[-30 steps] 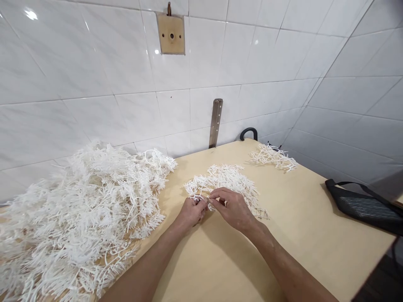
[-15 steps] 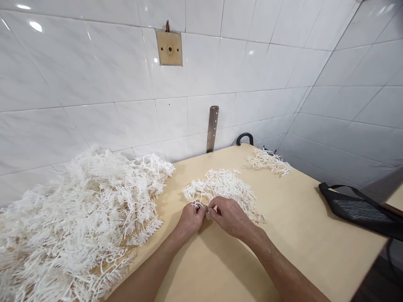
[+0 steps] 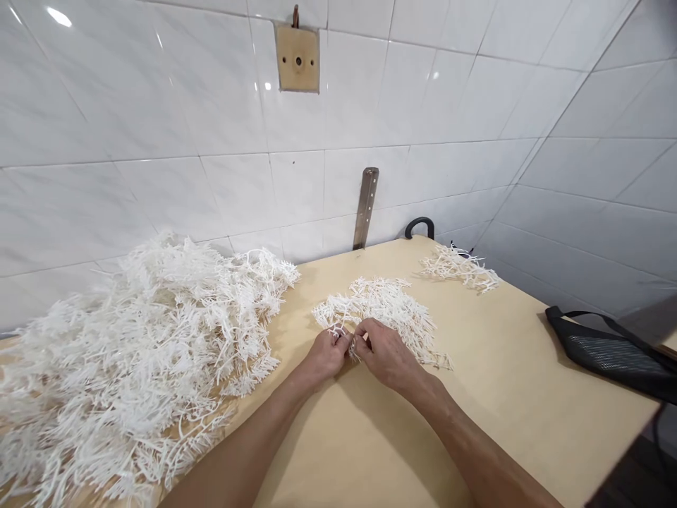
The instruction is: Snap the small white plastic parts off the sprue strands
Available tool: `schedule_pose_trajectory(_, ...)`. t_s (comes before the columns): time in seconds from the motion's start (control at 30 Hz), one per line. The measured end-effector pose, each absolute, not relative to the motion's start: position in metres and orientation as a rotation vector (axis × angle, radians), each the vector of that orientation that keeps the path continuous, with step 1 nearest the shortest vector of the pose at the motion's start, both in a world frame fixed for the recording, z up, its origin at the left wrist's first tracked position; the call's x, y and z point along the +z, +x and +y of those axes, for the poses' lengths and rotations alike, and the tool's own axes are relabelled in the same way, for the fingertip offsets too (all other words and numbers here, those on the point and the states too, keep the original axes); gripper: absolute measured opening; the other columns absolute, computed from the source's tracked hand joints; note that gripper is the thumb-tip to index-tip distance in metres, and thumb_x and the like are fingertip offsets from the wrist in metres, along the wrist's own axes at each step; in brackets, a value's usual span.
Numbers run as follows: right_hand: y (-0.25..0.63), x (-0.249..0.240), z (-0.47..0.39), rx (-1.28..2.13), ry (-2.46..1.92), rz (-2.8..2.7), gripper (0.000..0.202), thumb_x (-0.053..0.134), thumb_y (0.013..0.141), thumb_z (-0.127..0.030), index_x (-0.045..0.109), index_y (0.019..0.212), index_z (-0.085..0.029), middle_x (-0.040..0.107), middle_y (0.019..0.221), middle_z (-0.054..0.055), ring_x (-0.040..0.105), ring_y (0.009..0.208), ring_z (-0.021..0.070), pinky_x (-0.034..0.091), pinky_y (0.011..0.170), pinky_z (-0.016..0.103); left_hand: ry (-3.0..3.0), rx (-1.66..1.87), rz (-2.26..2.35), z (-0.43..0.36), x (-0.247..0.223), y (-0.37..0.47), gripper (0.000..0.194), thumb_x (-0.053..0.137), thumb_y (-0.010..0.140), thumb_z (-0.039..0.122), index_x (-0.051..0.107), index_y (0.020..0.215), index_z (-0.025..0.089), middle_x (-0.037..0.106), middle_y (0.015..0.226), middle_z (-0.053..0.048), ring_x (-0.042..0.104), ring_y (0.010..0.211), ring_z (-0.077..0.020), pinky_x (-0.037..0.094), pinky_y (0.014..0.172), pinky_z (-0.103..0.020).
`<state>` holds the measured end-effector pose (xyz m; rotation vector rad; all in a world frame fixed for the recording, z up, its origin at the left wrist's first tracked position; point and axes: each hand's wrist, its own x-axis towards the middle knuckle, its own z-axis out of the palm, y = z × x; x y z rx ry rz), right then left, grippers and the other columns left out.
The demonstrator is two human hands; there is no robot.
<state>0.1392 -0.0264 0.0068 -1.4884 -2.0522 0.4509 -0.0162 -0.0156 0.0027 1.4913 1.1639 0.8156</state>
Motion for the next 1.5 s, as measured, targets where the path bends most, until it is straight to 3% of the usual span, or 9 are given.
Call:
schedule_pose_trajectory(0.23, 0.130, 0.002, -0.026, 0.659, -1.592, -1.869, 0.016, 0.043, 0.091, -0.027, 0.054, 0.083, -0.021, 0.060, 0.065, 0.000, 0.055, 0.057, 0.0164, 0.038, 0.053, 0.027, 1.415, 0.835, 1.122, -0.018, 0.007, -0.018, 0.037, 0.050, 0.084, 0.048, 0.044, 0.063, 0.019, 0.035, 0.051, 0.005, 0.030, 0.050, -0.0088, 0.023, 0.049, -0.024)
schedule_pose_trajectory(0.43, 0.143, -0.007, -0.015, 0.175, -1.616, -1.873, 0.017, 0.039, 0.090, -0.020, 0.052, 0.079, -0.020, 0.061, 0.075, 0.006, 0.055, 0.065, 0.0185, 0.037, 0.061, 0.029, 1.326, 0.848, 1.094, -0.020, 0.004, -0.018, 0.038, 0.056, 0.081, 0.048, 0.041, 0.061, 0.019, 0.034, 0.047, 0.007, 0.029, 0.044, -0.0066, 0.021, 0.045, -0.023)
schedule_pose_trajectory(0.57, 0.168, -0.006, -0.007, 0.042, -1.646, -1.698, 0.014, 0.043, 0.090, -0.024, 0.055, 0.083, -0.021, 0.063, 0.075, 0.005, 0.056, 0.067, 0.0200, 0.039, 0.066, 0.032, 1.150, 0.777, 1.098, -0.020, 0.007, -0.019, 0.041, 0.055, 0.082, 0.052, 0.037, 0.062, 0.021, 0.027, 0.042, 0.010, 0.020, 0.037, -0.0050, 0.012, 0.040, -0.022)
schedule_pose_trajectory(0.67, 0.180, 0.000, -0.007, -0.003, -1.595, -1.650, 0.014, 0.045, 0.089, -0.024, 0.058, 0.087, -0.019, 0.066, 0.089, 0.009, 0.059, 0.073, 0.0207, 0.043, 0.071, 0.034, 1.114, 0.755, 1.103, -0.021, 0.013, -0.020, 0.039, 0.055, 0.083, 0.050, 0.040, 0.063, 0.021, 0.030, 0.042, 0.009, 0.019, 0.036, -0.0046, 0.011, 0.040, -0.021)
schedule_pose_trajectory(0.93, 0.151, 0.011, -0.028, 0.456, -1.152, -1.940, 0.016, 0.051, 0.092, -0.030, 0.065, 0.096, -0.022, 0.069, 0.103, 0.006, 0.061, 0.067, 0.0141, 0.050, 0.064, 0.028, 1.082, 0.757, 1.141, -0.020, 0.017, -0.018, 0.037, 0.056, 0.082, 0.047, 0.044, 0.061, 0.019, 0.034, 0.040, 0.007, 0.022, 0.036, -0.0053, 0.013, 0.040, -0.022)
schedule_pose_trajectory(1.17, 0.148, 0.005, -0.028, 0.433, -1.161, -2.006, 0.015, 0.053, 0.092, -0.023, 0.067, 0.095, -0.022, 0.071, 0.089, 0.004, 0.064, 0.072, 0.0157, 0.049, 0.069, 0.028, 1.068, 0.788, 1.123, -0.019, 0.018, -0.017, 0.030, 0.059, 0.078, 0.038, 0.045, 0.061, 0.018, 0.035, 0.042, 0.006, 0.024, 0.036, -0.0051, 0.011, 0.039, -0.022)
schedule_pose_trajectory(1.5, 0.138, -0.002, -0.034, 0.126, -1.293, -2.030, 0.017, 0.049, 0.093, -0.020, 0.066, 0.090, -0.019, 0.070, 0.084, 0.005, 0.062, 0.067, 0.0161, 0.044, 0.064, 0.028, 1.046, 0.816, 1.144, -0.020, 0.019, -0.016, 0.030, 0.063, 0.078, 0.035, 0.048, 0.060, 0.017, 0.038, 0.043, 0.005, 0.027, 0.038, -0.0048, 0.012, 0.038, -0.020)
